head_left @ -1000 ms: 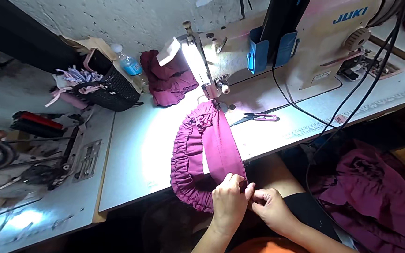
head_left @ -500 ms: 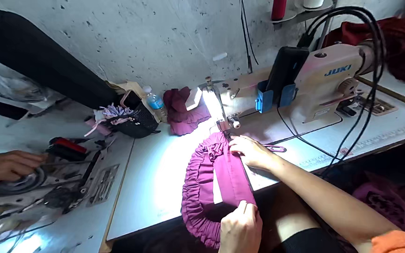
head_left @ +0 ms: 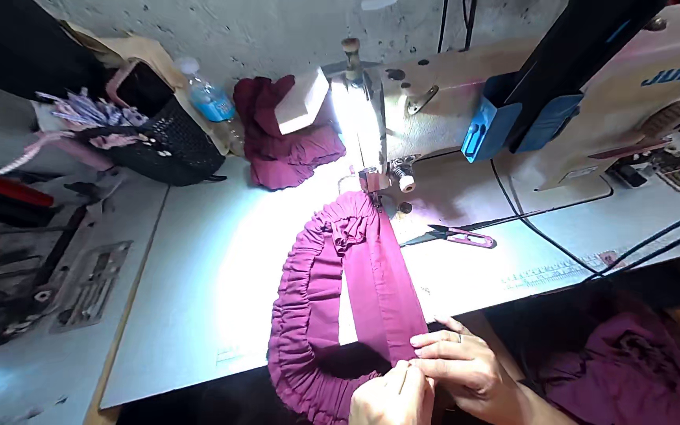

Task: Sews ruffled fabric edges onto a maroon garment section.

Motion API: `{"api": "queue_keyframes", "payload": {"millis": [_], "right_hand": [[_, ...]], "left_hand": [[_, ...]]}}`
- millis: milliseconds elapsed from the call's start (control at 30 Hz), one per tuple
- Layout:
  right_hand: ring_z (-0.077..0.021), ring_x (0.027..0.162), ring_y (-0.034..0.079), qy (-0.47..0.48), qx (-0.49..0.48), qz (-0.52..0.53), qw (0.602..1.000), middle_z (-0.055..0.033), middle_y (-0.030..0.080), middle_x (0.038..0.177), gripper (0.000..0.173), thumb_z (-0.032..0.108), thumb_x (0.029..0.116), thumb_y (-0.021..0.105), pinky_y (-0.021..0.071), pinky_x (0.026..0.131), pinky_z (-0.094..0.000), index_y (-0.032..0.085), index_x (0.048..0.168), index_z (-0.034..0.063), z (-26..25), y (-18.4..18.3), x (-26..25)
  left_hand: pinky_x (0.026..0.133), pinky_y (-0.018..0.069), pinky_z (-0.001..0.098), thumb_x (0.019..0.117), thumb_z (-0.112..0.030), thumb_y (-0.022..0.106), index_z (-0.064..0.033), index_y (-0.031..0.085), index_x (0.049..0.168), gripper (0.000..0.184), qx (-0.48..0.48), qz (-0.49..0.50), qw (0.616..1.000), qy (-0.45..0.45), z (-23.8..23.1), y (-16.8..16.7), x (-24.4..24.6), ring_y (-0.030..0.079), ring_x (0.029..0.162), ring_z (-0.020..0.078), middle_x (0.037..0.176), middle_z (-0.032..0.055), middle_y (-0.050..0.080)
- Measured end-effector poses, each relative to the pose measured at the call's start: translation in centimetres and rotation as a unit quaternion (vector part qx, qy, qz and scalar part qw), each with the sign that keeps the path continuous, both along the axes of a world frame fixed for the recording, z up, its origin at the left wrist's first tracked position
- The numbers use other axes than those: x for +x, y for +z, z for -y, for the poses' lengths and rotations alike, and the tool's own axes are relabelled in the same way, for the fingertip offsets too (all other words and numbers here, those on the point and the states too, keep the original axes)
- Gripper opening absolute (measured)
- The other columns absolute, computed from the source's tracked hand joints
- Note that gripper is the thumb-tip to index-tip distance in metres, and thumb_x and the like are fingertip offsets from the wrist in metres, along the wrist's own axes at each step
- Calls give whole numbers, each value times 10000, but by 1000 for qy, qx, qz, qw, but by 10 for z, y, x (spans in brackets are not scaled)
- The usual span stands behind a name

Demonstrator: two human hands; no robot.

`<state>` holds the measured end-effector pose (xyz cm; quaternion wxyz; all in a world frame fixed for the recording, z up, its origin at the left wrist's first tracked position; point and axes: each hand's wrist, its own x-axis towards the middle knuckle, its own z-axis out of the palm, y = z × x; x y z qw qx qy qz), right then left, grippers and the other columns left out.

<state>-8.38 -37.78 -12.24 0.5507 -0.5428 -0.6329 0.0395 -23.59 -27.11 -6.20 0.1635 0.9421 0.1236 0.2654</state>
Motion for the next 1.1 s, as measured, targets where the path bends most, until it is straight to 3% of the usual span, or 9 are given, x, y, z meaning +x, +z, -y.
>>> {"api": "queue_keyframes", "payload": {"millis": [167,300,400,500,567,667,800,900,1100], "right_hand": [[-119,1226,643,-27,27,-34,999,-19,760,1091,176,96,1028,570,329,1236,-382,744,1055,85,-1,-18,-8],[-111,1204,648,-40,27,-49,998,-18,757,1053,171,84,1019,569,325,1237,-374,740,1013,82,-3,-19,-11],[-119,1187,655,-44,20,-51,998,-19,760,1033,186,79,1006,572,325,1230,-375,757,1029,89,-3,-18,-11],[-114,1182,656,-54,16,-42,998,-13,762,1021,188,83,1004,567,316,1227,-371,754,1021,98,-4,-18,-13],[-111,1183,656,-58,16,-38,997,-12,762,1018,190,82,1006,562,309,1231,-370,751,1018,97,-5,-18,-14],[-120,1183,657,-62,10,-38,997,-21,762,1010,186,72,1001,566,310,1228,-374,750,1021,88,-4,-17,-15],[-122,1168,666,-66,-11,-35,997,-30,767,1002,185,64,990,575,309,1229,-381,758,1007,81,-2,-13,-16],[-122,1168,668,-71,-22,-28,997,-27,769,1001,189,62,989,573,302,1235,-388,760,1006,82,-2,-11,-17],[-111,1144,677,-83,-29,-19,996,-22,771,987,196,87,1000,565,301,1228,-400,760,993,90,-3,-8,-19]], "left_hand": [[469,480,286,950,-219,646,-90,669,799,200,-48,-93,995,-5,-7,16,1,637,576,144,674,32,640],[561,560,326,1022,-382,575,-149,731,1047,282,-139,-157,976,-51,-59,42,15,680,662,82,801,-46,720],[571,560,325,1054,-315,461,-142,731,967,332,-104,-117,986,55,-112,54,58,649,632,77,742,-41,669],[692,511,524,1083,-412,437,-27,685,957,475,-84,-173,966,174,-156,49,110,662,774,286,816,127,662],[709,474,595,1028,-562,509,-2,655,910,590,-86,-225,943,230,-172,40,134,651,842,368,838,174,647],[734,478,632,1034,-475,539,21,645,959,512,-49,-260,937,230,-178,32,150,665,919,432,911,223,664],[880,443,677,1068,-323,498,24,663,1114,387,0,-257,949,182,-186,32,157,638,1085,470,1080,266,673],[858,467,664,1077,-316,490,-33,676,1173,352,4,-270,943,195,-188,40,160,643,1133,453,1171,240,679],[816,485,644,1075,-285,497,-29,688,1149,328,25,-237,956,173,-189,36,159,665,1089,443,1146,231,691]]}}
